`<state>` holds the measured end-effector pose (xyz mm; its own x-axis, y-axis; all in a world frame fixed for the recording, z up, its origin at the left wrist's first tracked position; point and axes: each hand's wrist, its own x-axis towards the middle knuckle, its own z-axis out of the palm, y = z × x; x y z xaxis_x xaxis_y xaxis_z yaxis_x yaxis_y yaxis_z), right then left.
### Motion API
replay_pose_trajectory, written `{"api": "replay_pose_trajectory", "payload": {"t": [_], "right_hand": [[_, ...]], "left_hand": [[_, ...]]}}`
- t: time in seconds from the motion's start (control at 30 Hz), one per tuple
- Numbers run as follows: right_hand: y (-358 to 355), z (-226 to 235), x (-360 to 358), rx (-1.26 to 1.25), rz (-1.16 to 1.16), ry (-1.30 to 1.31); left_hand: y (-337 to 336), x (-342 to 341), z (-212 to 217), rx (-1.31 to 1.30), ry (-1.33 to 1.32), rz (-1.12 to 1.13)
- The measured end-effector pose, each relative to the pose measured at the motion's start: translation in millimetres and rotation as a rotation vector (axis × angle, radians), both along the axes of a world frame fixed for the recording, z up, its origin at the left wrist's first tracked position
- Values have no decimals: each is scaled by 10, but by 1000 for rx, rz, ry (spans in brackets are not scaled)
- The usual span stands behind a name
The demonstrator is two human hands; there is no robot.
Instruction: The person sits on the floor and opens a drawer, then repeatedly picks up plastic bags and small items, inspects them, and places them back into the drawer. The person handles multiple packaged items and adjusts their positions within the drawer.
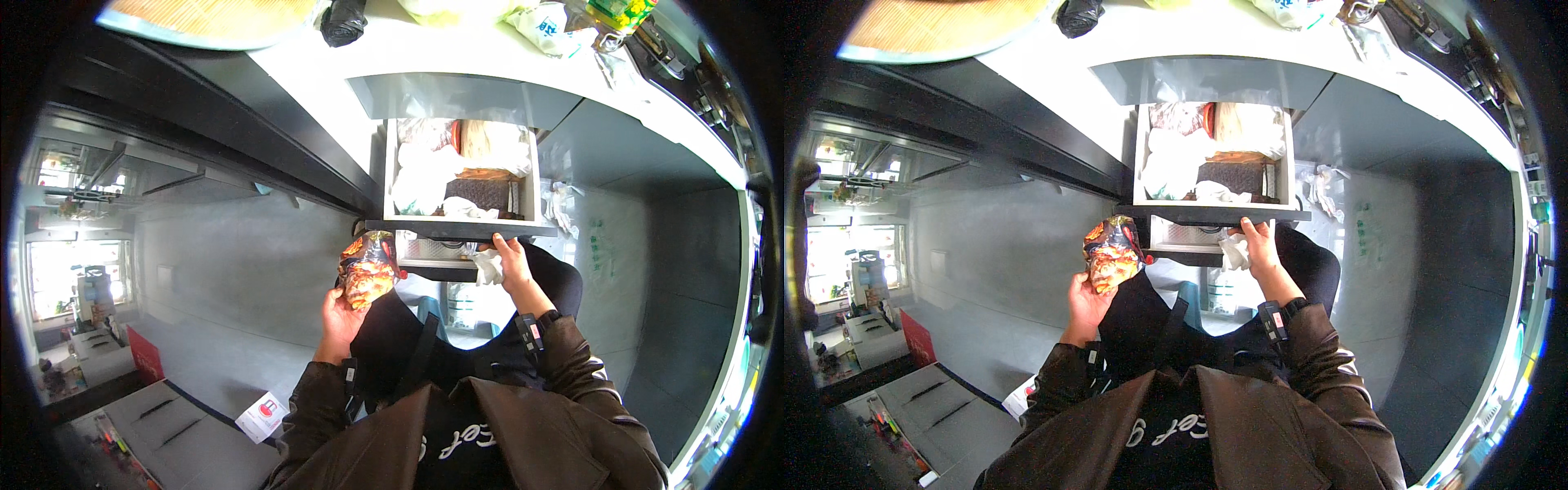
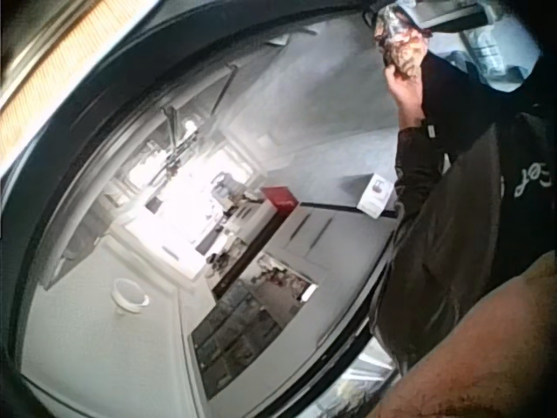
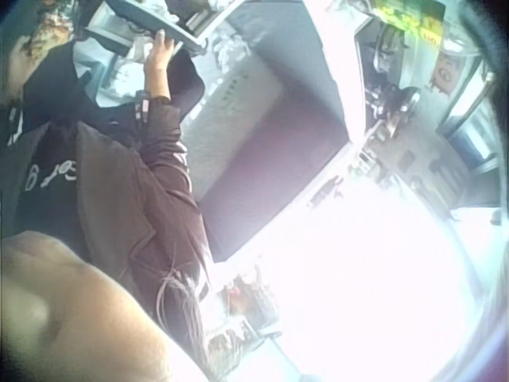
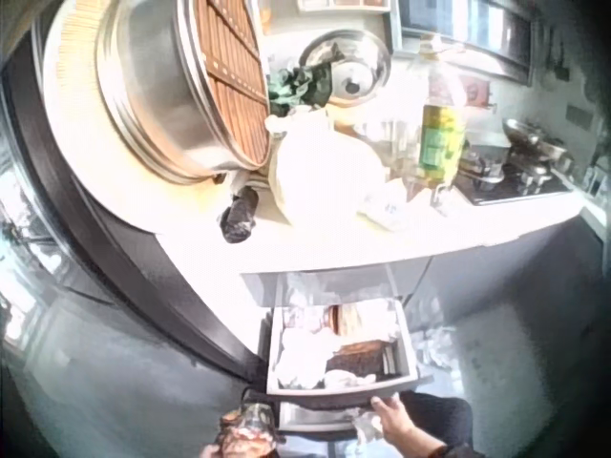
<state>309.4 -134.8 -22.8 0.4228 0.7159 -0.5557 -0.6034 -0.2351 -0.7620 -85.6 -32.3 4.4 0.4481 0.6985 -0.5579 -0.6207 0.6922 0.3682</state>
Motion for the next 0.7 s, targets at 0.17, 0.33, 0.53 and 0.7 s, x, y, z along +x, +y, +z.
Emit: {"api": "replay_pose_trajectory", "payload": {"t": [0.17, 0.33, 0.53, 0.7], "right_hand": [[100, 670, 303, -205, 783, -176], [953, 1472, 1032, 118, 189, -305], [1913, 1702, 1543, 441, 52, 103], [2075, 1516, 1644, 416, 27, 247]], "left_hand": [[5, 63, 70, 2, 43, -18], [7, 61, 31, 33, -7, -41], [13, 21, -68, 48, -43, -51], [-12, 30, -63, -2, -19, -16]]}}
